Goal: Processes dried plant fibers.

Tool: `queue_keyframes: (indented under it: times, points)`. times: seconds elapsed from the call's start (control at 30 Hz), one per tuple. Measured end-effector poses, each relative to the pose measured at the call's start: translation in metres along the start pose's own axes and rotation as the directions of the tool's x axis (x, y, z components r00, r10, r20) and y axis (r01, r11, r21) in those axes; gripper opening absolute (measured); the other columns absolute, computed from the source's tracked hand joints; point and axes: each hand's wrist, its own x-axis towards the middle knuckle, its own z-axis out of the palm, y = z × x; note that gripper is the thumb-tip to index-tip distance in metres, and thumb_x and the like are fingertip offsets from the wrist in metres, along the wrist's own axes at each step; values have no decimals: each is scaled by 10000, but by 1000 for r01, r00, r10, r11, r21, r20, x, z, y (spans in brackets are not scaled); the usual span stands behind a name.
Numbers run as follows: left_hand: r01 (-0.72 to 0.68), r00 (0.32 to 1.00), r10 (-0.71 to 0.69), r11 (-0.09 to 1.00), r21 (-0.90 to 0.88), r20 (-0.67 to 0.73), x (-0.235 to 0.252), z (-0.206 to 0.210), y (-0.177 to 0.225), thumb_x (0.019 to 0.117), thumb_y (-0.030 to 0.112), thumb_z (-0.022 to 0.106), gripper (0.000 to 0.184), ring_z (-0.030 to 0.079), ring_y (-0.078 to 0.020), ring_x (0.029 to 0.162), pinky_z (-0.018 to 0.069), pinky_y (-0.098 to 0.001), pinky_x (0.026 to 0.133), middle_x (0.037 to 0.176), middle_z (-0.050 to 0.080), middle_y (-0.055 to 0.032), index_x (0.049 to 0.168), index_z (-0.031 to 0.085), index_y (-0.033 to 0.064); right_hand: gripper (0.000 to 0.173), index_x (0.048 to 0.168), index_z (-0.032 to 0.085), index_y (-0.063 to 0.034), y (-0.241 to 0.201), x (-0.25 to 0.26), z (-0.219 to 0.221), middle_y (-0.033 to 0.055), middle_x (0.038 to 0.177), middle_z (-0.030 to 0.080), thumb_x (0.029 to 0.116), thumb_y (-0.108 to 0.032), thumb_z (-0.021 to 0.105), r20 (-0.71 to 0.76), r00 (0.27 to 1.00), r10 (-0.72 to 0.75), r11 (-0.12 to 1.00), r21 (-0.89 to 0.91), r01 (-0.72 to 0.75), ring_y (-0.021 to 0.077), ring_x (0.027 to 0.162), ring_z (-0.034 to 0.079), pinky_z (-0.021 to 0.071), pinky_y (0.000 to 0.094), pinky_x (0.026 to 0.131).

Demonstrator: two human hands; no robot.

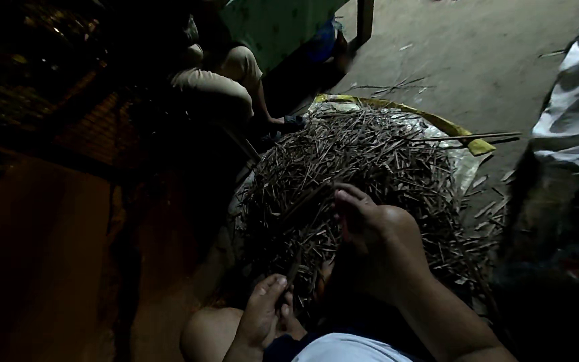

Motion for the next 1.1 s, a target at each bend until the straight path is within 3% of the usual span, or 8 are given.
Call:
queue_keyframes:
  times: [0.07, 0.13, 0.2, 0.33, 0.57, 0.83, 1.1]
  points:
    - [-38, 997, 38, 999, -1, -69, 5, 9, 4, 1067, 187, 453, 239, 548, -59, 525, 501, -197, 484, 724, 596, -21, 979, 626, 48, 206, 1167, 668, -61, 14, 0, -1, -20, 889, 681, 1016, -156, 566, 210, 978, 13, 980, -197, 29, 56, 713, 621, 554, 237, 658]
    - [-71, 992, 69, 997, -17, -108, 10, 17, 8, 1076, 183, 439, 254, 536, -65, 524, 492, -197, 479, 722, 582, -28, 979, 618, 31, 198, 1135, 676, -59, 27, -4, 4, -23, 855, 660, 1020, -188, 580, 434, 897, 86, 963, -268, 37, 53, 663, 594, 536, 240, 601]
    - [-99, 989, 93, 994, -41, -115, 14, 23, 11, 1083, 180, 431, 255, 540, -67, 526, 497, -199, 481, 719, 583, -32, 996, 617, 30, 189, 1143, 648, -63, 33, -11, 14, 2, 857, 647, 1030, -204, 593, 571, 803, 172, 952, -306, 14, 69, 639, 581, 522, 244, 566]
    - [-134, 987, 128, 989, -60, -97, 16, 29, 13, 1086, 189, 425, 277, 553, -66, 541, 498, -197, 490, 741, 609, -40, 1011, 646, 41, 173, 1133, 601, -47, 39, -18, 25, 42, 863, 654, 1028, -185, 612, 678, 692, 247, 949, -315, -30, 100, 642, 621, 552, 256, 559]
    - [-168, 984, 169, 986, 19, -61, 11, 34, 15, 1087, 177, 401, 295, 569, -65, 555, 503, -193, 498, 763, 629, -48, 1030, 654, 37, 169, 1081, 627, -30, 37, -18, 23, 45, 815, 661, 1029, -191, 617, 731, 639, 239, 960, -275, -44, 91, 617, 611, 532, 241, 545]
    - [-157, 987, 158, 984, 88, -5, 7, 28, 16, 1055, 173, 495, 216, 554, -69, 522, 499, -196, 484, 714, 599, -40, 983, 638, 29, 202, 1094, 660, -20, 30, -11, 11, 29, 842, 692, 1029, -207, 617, 668, 724, 170, 939, -332, 86, 97, 674, 657, 584, 276, 605]
    - [-280, 946, 318, 894, 350, -55, 9, 25, 18, 1054, 131, 531, 211, 607, -110, 551, 531, -218, 486, 760, 660, -90, 1005, 679, -11, 270, 1182, 692, -14, 35, -12, 13, 30, 927, 723, 1039, -227, 607, 573, 814, 94, 911, -380, 162, 84, 740, 677, 601, 272, 665]
